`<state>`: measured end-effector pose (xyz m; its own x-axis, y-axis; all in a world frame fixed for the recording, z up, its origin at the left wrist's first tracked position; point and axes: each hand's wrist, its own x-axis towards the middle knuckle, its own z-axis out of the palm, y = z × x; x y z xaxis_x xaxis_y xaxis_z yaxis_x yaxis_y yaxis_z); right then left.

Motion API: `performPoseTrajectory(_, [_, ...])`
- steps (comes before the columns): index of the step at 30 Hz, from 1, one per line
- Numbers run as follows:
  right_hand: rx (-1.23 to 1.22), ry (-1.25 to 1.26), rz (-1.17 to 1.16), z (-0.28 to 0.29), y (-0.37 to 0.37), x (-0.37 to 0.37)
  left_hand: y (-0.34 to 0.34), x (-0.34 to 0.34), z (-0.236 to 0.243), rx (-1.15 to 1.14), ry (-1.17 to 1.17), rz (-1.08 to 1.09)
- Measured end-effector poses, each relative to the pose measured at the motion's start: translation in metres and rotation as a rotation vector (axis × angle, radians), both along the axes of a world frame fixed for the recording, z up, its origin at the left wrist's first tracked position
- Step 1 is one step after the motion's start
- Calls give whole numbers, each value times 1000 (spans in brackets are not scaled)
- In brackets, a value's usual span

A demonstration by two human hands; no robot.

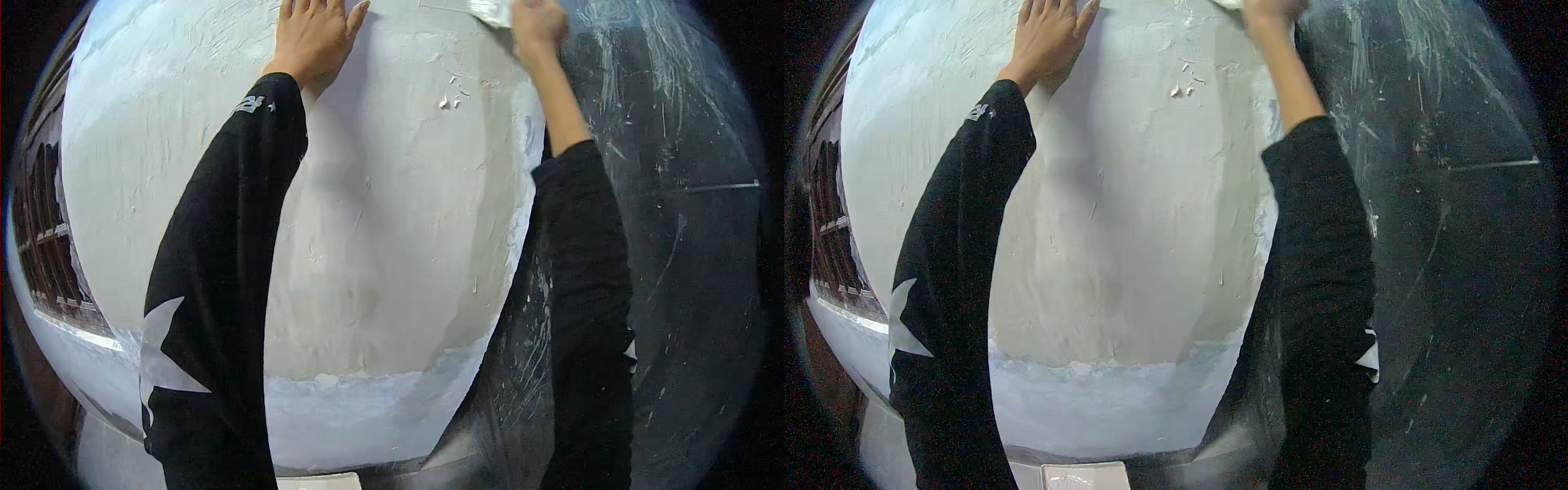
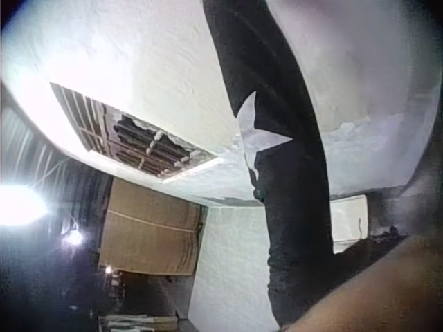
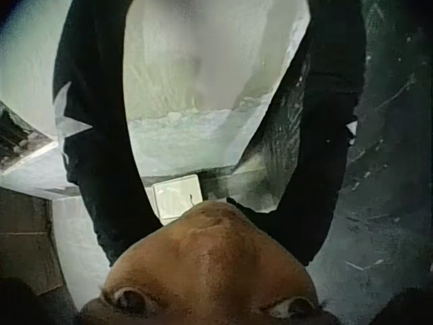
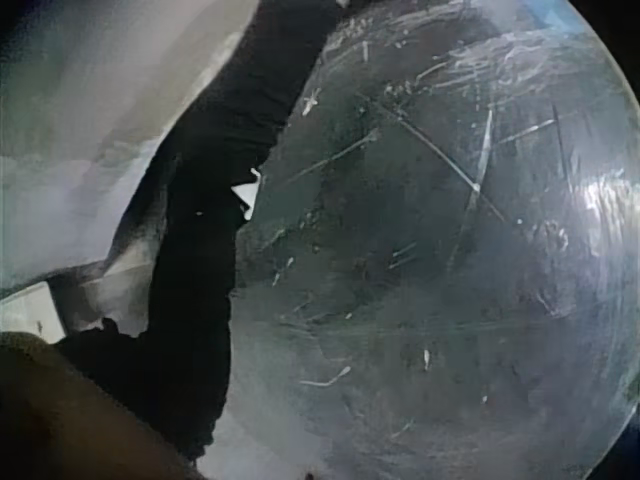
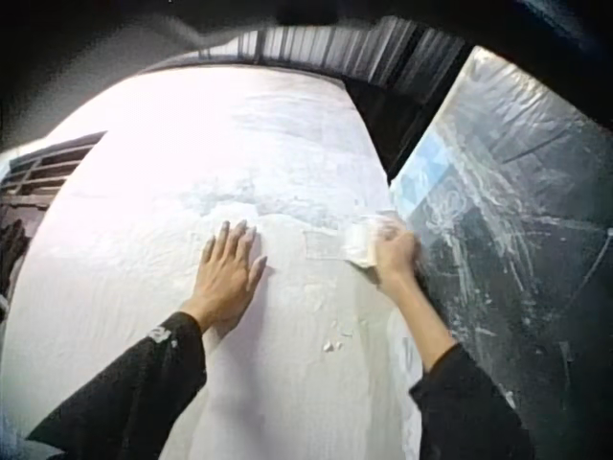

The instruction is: The person applies and smooths wall filler onto an indoor wall with a putty scraper.

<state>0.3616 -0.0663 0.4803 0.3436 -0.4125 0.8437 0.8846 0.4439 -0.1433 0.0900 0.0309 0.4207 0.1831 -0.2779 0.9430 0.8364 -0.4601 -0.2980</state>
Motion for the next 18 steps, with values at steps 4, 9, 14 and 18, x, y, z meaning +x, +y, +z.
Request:
performPoseTrajectory(4, [137, -157, 262, 3, -12, 7, -3, -1, 1, -12, 1, 28])
performPoseTrajectory(9, [-96, -67, 163, 17, 12, -56, 1, -6, -1, -48, 6, 45])
performPoseTrajectory(14, [47, 80, 111, 13, -17, 21, 3, -10, -3, -39, 19, 55])
performPoseTrajectory(18, [72, -202, 493, 11, -14, -2, -1, -4, -1, -30, 5, 80])
